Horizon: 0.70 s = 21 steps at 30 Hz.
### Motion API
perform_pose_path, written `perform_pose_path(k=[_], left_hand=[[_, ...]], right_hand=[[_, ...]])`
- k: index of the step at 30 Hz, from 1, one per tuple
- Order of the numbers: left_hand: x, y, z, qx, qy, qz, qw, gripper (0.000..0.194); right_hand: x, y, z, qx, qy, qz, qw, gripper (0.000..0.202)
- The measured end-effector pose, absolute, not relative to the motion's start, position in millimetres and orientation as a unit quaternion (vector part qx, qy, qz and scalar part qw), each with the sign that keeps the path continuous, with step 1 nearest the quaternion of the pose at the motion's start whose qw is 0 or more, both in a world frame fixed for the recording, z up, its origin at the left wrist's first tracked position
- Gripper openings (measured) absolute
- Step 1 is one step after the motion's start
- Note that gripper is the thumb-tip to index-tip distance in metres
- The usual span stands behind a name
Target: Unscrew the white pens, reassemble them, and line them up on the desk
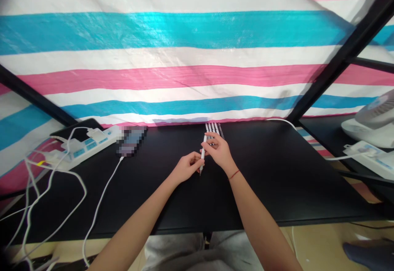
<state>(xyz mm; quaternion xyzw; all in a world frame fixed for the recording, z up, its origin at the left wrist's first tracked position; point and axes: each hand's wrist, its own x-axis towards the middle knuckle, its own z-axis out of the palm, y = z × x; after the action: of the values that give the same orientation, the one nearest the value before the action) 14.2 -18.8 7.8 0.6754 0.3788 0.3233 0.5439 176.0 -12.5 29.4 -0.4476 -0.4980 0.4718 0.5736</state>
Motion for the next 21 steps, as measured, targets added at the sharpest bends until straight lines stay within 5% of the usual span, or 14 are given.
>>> perform_pose_path(k=[15,21], left_hand=[[13.1,-17.9,7.5,0.680,0.378,0.316,0.543,0.030],[15.8,-16.8,3.7,0.647,0.371,0.344,0.570,0.032]], right_hand=[[176.3,-10.9,30.7,-0.446,-0.491,0.476,0.578,0.050],[175.8,-5.6,26.0,-0.443,-0.480,0.497,0.572,0.066]])
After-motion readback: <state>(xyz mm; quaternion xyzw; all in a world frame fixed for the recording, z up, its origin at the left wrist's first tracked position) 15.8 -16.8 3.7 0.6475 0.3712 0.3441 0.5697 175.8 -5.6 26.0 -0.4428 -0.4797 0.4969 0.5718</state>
